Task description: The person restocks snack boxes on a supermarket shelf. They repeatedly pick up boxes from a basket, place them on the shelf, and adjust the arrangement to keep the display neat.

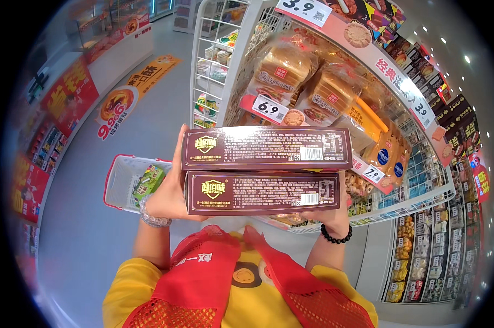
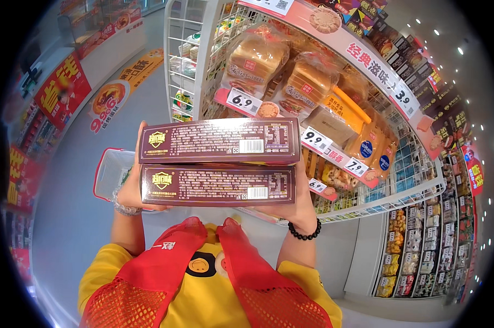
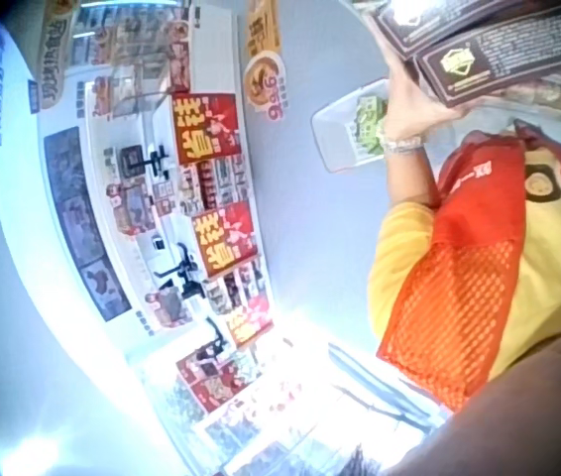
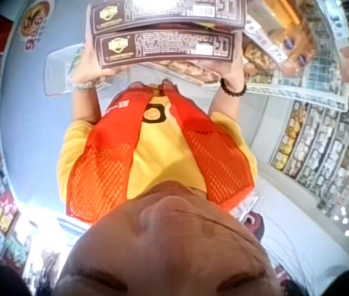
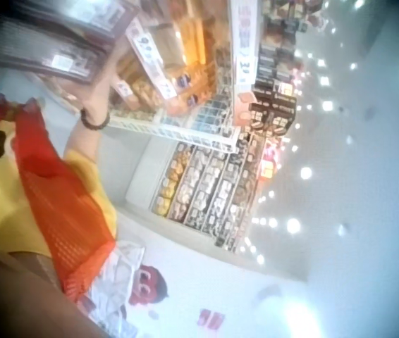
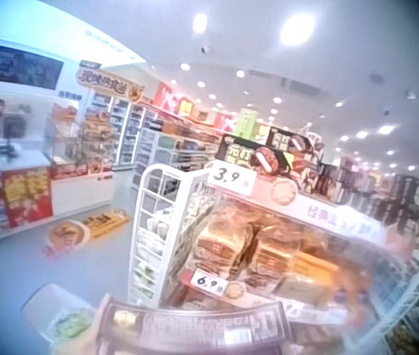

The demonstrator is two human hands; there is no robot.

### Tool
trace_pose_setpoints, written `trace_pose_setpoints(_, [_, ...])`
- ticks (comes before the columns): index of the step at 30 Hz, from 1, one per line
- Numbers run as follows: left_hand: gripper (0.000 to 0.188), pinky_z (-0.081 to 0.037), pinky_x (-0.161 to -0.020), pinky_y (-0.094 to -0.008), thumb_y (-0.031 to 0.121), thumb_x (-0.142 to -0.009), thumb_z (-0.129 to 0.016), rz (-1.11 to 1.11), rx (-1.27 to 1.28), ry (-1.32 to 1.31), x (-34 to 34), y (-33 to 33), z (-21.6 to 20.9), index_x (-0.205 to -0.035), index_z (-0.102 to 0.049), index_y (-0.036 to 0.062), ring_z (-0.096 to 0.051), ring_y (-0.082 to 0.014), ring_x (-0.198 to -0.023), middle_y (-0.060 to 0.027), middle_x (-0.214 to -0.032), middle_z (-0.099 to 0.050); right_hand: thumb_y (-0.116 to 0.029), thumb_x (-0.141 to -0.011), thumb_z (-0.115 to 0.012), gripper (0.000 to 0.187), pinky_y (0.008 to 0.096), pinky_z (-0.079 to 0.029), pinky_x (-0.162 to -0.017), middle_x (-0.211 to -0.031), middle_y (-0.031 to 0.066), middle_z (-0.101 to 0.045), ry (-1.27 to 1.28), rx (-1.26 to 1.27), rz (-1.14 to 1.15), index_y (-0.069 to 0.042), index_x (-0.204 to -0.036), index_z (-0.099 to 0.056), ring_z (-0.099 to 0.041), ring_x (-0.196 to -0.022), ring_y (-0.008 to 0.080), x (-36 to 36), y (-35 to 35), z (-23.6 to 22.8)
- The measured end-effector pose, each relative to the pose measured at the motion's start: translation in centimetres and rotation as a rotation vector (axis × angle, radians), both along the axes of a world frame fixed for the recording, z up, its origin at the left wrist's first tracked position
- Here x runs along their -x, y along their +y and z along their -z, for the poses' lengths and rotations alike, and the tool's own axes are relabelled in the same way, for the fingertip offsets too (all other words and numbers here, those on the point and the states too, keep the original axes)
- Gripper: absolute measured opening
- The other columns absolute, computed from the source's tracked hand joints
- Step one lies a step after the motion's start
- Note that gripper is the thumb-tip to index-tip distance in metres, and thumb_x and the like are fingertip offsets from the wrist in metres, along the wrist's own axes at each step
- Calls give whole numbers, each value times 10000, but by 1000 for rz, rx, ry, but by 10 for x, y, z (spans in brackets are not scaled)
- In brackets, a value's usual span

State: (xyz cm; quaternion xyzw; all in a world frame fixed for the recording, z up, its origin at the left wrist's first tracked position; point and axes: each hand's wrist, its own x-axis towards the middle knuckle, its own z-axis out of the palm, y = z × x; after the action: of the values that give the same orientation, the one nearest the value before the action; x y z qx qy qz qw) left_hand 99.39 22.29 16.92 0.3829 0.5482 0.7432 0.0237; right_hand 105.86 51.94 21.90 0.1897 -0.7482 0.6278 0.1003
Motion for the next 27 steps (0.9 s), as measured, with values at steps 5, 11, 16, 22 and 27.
trace_pose_setpoints(5, [1327, -259, -1035, -369, 132, -482, -827, 34, -71, -180, -4, -6, -2, -1385, 144, 77, -331, -227, -1261, -141, -1394, -270, -197, -498, -862, 1152, 373, -381, -944, -1294, 145, -363, 3, -213, 112, -13, -1372, -134, -436, -1147, 236, 3, 4, 10])
trace_pose_setpoints(11, [1184, -184, -1058, -353, 302, -539, -791, -99, -114, -276, -4, 6, -10, -1400, -32, 12, -248, -238, -1299, -161, -1403, -232, -332, -620, -794, 1221, 383, -358, -965, -1314, 143, -348, -170, 364, -58, -77, -1388, 121, -413, -1180, 240, 15, -19, 22])
trace_pose_setpoints(16, [1153, -199, -1046, -327, 288, -610, -785, -108, 1, -346, -13, 8, -23, -1385, 7, -27, -252, -244, -1288, -190, -1403, -197, -348, -659, -745, 770, 385, -451, -900, -1186, 105, -520, -522, 635, -76, -28, -1263, -391, -517, -1082, 228, 14, 10, 107])
trace_pose_setpoints(22, [1143, -157, -1061, -332, 283, -624, -790, 31, -84, -332, -16, 9, -16, -1380, 4, -39, -129, -258, -1332, -228, -1427, -95, -369, -711, -698, 713, 419, -435, -916, -1259, 105, -453, -487, 900, -85, -104, -1288, -374, -497, -1102, 264, 9, -25, 128])
trace_pose_setpoints(27, [988, -252, -1028, -368, 444, -605, -755, -291, 332, -50, 0, 9, -16, -1361, -274, 29, -175, -317, -1327, -230, -1432, -117, -643, -777, -417, 727, 488, -439, -857, -1229, 121, -489, -925, 840, -147, -127, -1288, -390, -483, -1108, 328, 4, -35, 126])
